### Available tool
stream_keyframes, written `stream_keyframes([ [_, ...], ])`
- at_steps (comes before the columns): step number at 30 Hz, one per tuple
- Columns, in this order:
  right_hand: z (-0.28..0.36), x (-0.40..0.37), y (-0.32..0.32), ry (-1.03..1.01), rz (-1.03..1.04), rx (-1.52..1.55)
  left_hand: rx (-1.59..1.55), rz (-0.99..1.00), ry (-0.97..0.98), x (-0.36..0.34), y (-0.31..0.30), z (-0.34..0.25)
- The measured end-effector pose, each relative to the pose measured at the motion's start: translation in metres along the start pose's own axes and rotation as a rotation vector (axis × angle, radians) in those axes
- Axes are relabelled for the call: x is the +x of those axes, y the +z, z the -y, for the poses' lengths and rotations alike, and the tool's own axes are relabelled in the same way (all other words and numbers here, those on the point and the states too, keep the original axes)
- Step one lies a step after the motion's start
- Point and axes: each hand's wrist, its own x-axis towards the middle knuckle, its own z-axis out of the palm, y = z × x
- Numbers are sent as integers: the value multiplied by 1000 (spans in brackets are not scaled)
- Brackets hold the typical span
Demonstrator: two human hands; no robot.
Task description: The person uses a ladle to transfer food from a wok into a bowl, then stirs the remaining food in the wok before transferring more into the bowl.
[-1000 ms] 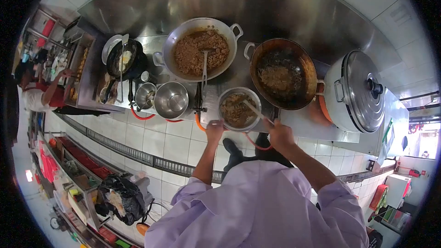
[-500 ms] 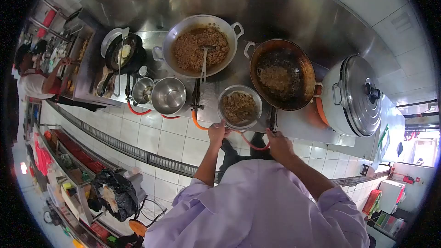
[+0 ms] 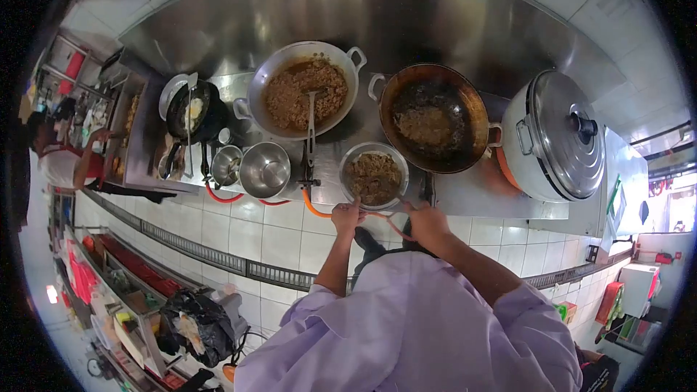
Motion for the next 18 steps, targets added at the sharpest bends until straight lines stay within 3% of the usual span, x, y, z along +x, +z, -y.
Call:
stream_keyframes([
  [4,10,33,26,88,-124,-34,50,-12,50,4,5,2],
  [9,33,30,0,104,-80,-10,49,-18,56,6,9,2],
  [11,34,34,0,109,-44,-19,-131,-28,-47,5,8,3],
  [14,26,42,18,91,-198,0,-329,46,-73,-2,2,10],
  [18,22,32,23,7,-65,-44,-465,18,5,-10,7,18],
])
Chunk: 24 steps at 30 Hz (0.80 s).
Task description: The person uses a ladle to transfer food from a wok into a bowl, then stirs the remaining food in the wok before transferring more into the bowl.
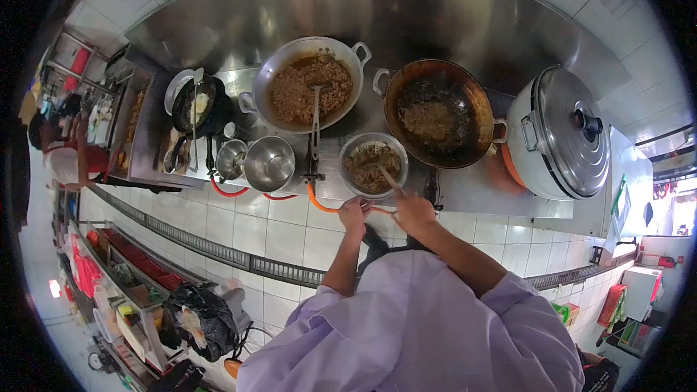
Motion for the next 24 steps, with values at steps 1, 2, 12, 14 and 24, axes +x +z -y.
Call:
stream_keyframes([
  [1,0,-6,-4,4,56,-9,48,-6,-12,-1,2,1],
  [2,-2,-9,-5,4,53,-14,96,-10,-23,-2,6,0],
  [12,2,-4,-7,55,29,-13,316,-46,-2,21,8,4],
  [14,2,10,-6,57,-8,-7,342,-62,-58,21,13,0],
  [24,-2,9,-7,24,-89,48,270,-59,-136,25,13,4],
])
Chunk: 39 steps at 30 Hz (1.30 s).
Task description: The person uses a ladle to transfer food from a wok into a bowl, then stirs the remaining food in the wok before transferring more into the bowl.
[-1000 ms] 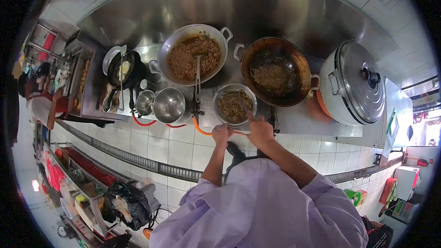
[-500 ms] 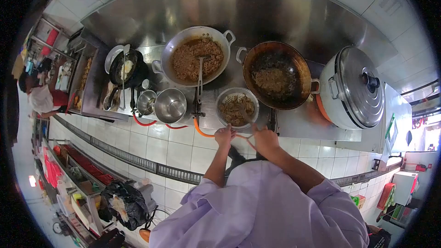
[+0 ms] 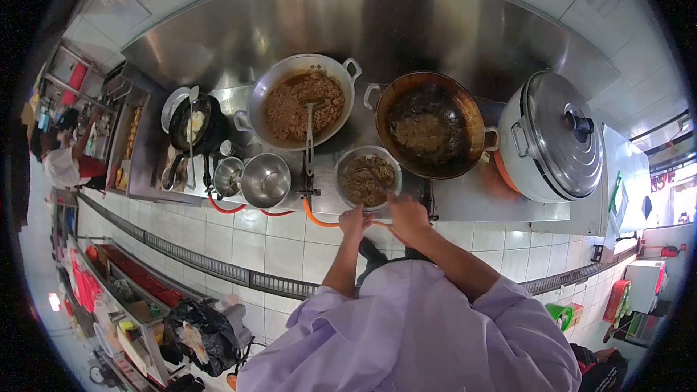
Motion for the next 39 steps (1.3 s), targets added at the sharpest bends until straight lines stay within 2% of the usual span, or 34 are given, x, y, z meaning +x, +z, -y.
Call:
stream_keyframes([
  [2,-22,-10,-13,18,-56,29,-14,249,-91,1,-16,-2],
  [4,-47,-34,-64,-63,-139,107,14,238,-164,-17,-26,-14],
  [6,-75,-60,-123,97,-140,425,13,163,-103,-29,-47,-11],
  [8,-100,-66,-164,259,-275,477,108,127,-114,-25,-73,-6],
  [10,-143,-50,-192,382,-17,264,140,109,-170,-26,-98,0],
  [13,-227,-12,-170,263,-151,180,196,22,-181,-37,-128,12],
  [15,-266,22,-161,297,11,-105,223,1,-161,-46,-140,19],
  [16,-280,40,-154,298,3,-97,195,-43,-174,-52,-144,21],
  [18,-299,66,-147,269,146,-200,174,-88,-181,-61,-151,30],
  [19,-304,74,-147,269,142,-193,108,-133,-190,-64,-153,38],
  [21,-279,94,-153,192,546,-53,46,-182,-195,-74,-154,56],
  [23,-235,93,-164,176,521,-52,59,-233,-194,-88,-154,78],
  [24,-240,100,-148,171,521,-49,96,-143,-208,-76,-174,106],
  [25,-246,117,-120,-129,428,-214,330,-239,-310,-87,-163,108],
  [26,-252,132,-99,-431,323,-376,319,-292,-279,-103,-159,121],
  [27,-259,138,-93,-437,341,-492,314,-301,-277,-106,-209,189],
  [28,-258,134,-108,-450,339,-492,831,-266,-141,-99,-218,218],
  [29,-254,119,-135,-369,441,-300,1347,-217,5,-89,-204,216],
  [30,-250,111,-149,-285,540,-105,1346,-228,2,-108,-203,197],
  [31,-247,113,-144,-292,539,-102,1301,-248,-2,-114,-201,186],
  [33,-234,108,-137,-552,254,-16,1214,-274,-5,-123,-198,170],
  [34,-223,106,-136,-550,255,-15,1171,-283,-9,-127,-197,166],
  [36,-188,98,-146,-81,177,279,1083,-300,-20,-142,-194,154],
  [38,-189,96,-145,-122,118,320,989,-325,-21,-147,-195,143],
  [39,-187,93,-152,-147,201,337,938,-340,-21,-148,-196,138],
])
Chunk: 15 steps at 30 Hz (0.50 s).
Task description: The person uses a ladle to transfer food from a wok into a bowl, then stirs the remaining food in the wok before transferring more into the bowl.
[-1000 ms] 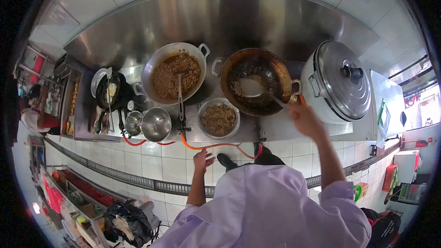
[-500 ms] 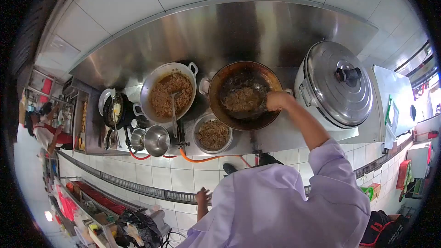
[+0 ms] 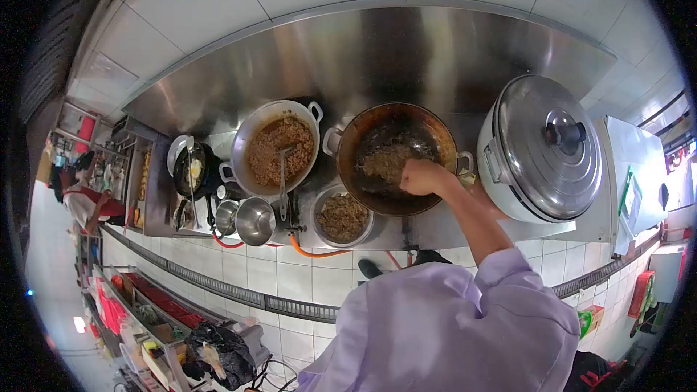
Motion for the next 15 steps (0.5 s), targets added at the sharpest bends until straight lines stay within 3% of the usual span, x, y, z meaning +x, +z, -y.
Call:
stream_keyframes([
  [1,3,-2,-1,-12,85,23,-46,-10,-15,-1,-7,-1],
  [5,26,16,39,-176,33,-194,-211,-18,-70,-10,-25,0],
  [7,34,22,49,176,-213,-124,-300,-7,-95,-17,-25,-1],
  [11,-17,17,24,344,-226,-148,-506,61,-138,-24,0,-31],
  [13,-46,-8,3,239,-92,-204,-614,-79,-120,-27,-1,-35],
  [15,-49,-43,-19,69,-137,-280,-595,-70,-155,-31,0,-30],
])
